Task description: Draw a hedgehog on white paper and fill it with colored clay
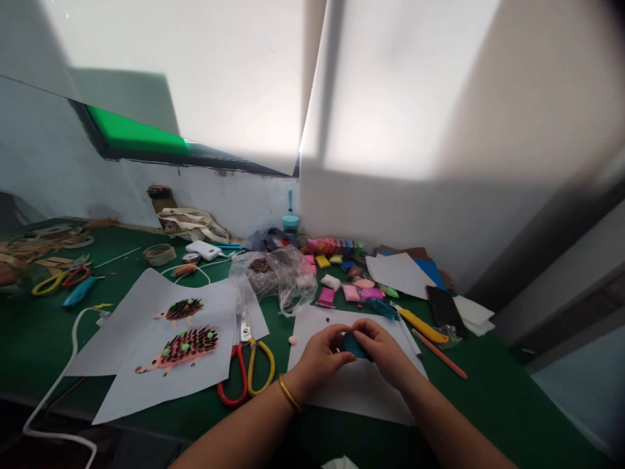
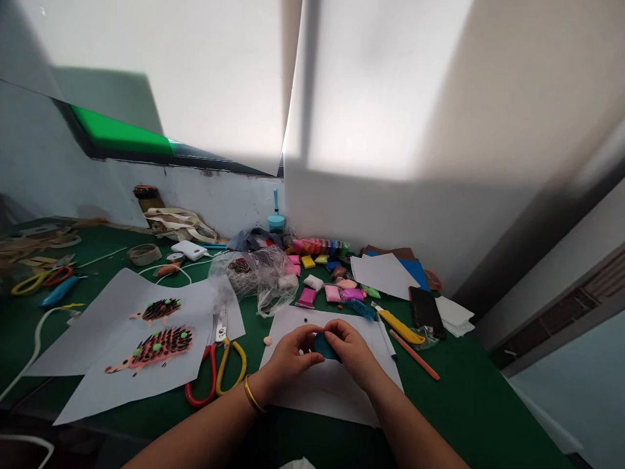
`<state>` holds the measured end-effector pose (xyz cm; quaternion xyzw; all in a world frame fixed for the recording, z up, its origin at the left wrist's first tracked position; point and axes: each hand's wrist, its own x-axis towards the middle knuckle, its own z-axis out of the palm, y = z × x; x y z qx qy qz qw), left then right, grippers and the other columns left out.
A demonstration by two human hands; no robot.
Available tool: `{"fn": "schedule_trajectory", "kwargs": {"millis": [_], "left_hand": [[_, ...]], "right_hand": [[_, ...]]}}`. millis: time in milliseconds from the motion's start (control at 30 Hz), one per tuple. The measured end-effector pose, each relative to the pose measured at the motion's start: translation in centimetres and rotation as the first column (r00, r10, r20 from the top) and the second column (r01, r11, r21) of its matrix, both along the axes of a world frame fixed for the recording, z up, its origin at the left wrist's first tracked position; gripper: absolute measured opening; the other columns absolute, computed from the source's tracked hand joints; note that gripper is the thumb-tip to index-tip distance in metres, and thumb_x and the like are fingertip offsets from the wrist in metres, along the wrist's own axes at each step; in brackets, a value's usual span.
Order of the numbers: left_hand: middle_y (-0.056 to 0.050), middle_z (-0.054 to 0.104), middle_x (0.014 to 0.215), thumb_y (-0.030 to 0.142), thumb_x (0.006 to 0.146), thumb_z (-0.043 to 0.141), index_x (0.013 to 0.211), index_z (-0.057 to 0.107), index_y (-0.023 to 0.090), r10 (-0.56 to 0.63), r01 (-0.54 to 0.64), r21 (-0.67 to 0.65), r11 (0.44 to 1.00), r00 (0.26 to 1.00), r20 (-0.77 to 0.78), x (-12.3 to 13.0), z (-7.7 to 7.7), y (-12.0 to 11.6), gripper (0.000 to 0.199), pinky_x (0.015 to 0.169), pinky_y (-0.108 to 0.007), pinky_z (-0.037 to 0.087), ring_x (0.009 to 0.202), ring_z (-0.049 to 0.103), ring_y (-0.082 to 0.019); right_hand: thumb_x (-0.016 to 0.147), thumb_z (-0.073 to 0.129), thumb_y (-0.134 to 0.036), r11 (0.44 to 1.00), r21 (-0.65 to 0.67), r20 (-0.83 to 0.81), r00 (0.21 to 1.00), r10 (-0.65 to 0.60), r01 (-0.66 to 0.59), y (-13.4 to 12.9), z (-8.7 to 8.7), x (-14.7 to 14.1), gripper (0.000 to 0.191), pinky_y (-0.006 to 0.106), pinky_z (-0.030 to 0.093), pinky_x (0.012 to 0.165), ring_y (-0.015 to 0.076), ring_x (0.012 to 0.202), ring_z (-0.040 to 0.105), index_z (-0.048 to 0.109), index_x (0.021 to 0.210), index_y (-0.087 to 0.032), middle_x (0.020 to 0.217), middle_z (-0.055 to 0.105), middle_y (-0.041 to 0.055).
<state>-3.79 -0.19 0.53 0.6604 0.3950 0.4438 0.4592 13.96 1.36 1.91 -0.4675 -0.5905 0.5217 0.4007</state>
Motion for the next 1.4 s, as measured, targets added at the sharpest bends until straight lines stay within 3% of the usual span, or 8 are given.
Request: {"fn": "schedule_trajectory", "kwargs": {"millis": [167,433,567,700,833,1033,1233,1400], "left_hand": [[0.002,0.063,0.08,0.018,0.068,0.075,0.11,0.064,0.023,0.008,-0.007,-0.008,1.0,0.999,0.052,0.1,-0.1,0.0,0.044,0.067,-0.026,0.044,0.07,0.054,-0.014],[0.001,0.062,0.075,0.022,0.068,0.077,0.113,0.059,0.019,-0.01,0.051,-0.146,0.988,0.963,0.269,0.3,-1.1,0.5,0.049,0.063,-0.026,0.045,0.07,0.059,-0.015],[-0.001,0.064,0.073,0.028,0.07,0.076,0.11,0.06,0.017,0.044,0.034,-0.214,0.976,0.937,0.348,0.4,-1.1,0.7,0.045,0.067,-0.029,0.049,0.07,0.062,-0.017],[-0.006,0.068,0.082,0.03,0.07,0.074,0.098,0.068,0.014,0.104,-0.04,-0.21,0.977,0.947,0.303,0.4,-1.2,0.9,0.033,0.07,-0.031,0.051,0.075,0.064,-0.019],[-0.006,0.07,0.09,0.028,0.073,0.07,0.106,0.069,0.017,0.112,-0.071,-0.171,0.983,0.963,0.245,0.3,-0.9,0.7,0.034,0.073,-0.03,0.051,0.08,0.064,-0.019],[-0.004,0.067,0.079,0.04,0.085,0.056,0.103,0.068,0.016,0.142,-0.113,-0.147,0.983,0.968,0.206,0.2,-0.8,0.7,0.032,0.063,-0.028,0.049,0.068,0.063,-0.016],[-0.002,0.065,0.076,0.034,0.07,0.072,0.086,0.064,0.015,0.099,-0.047,-0.2,0.979,0.961,0.259,0.6,-1.3,0.9,0.026,0.064,-0.028,0.05,0.069,0.062,-0.016],[0.0,0.062,0.073,0.033,0.072,0.07,0.085,0.061,0.016,0.107,-0.053,-0.196,0.979,0.955,0.276,0.6,-1.3,0.8,0.023,0.064,-0.028,0.05,0.067,0.06,-0.015]], "right_hand": [[0.079,0.062,-0.042,1.0,-0.006,0.017,1.0,0.008,-0.008,-0.2,0.4,-0.2,0.025,0.033,0.046,0.078,0.0216,0.088,0.057,0.061,0.094,-0.021,0.094,0.061,0.0032],[0.082,0.06,-0.04,1.0,0.023,0.066,0.998,0.02,-0.021,-0.2,0.5,0.0,0.022,0.031,0.046,0.071,0.0196,0.083,0.057,0.061,0.095,-0.021,0.093,0.061,0.0031],[0.082,0.06,-0.04,0.999,0.037,0.021,1.0,0.013,-0.014,-0.4,0.6,-0.1,0.023,0.029,0.046,0.067,0.018,0.079,0.057,0.06,0.095,-0.021,0.089,0.06,0.0021],[0.08,0.061,-0.041,0.999,0.037,0.012,1.0,0.009,-0.009,-0.5,0.8,-0.4,0.026,0.029,0.046,0.066,0.0188,0.081,0.058,0.06,0.098,-0.021,0.092,0.062,0.0031],[0.078,0.063,-0.042,0.998,0.066,0.026,0.999,-0.023,0.021,-0.4,1.1,-0.5,0.029,0.032,0.047,0.074,0.0207,0.087,0.059,0.062,0.098,-0.021,0.096,0.063,0.0045],[0.079,0.062,-0.048,0.995,0.095,0.062,0.998,-0.018,0.012,-0.2,0.8,-0.3,0.031,0.035,0.048,0.078,0.0222,0.089,0.06,0.064,0.095,-0.021,0.096,0.065,0.0055],[0.079,0.062,-0.045,0.993,0.116,0.116,0.993,-0.016,0.003,0.2,0.1,-0.5,0.026,0.034,0.049,0.074,0.0207,0.082,0.06,0.063,0.085,-0.02,0.084,0.064,0.0033],[0.082,0.059,-0.044,0.991,0.131,0.133,0.991,0.008,-0.026,0.2,0.3,-0.4,0.027,0.036,0.047,0.085,0.0233,0.095,0.061,0.066,0.096,-0.022,0.101,0.066,0.0053]]}}
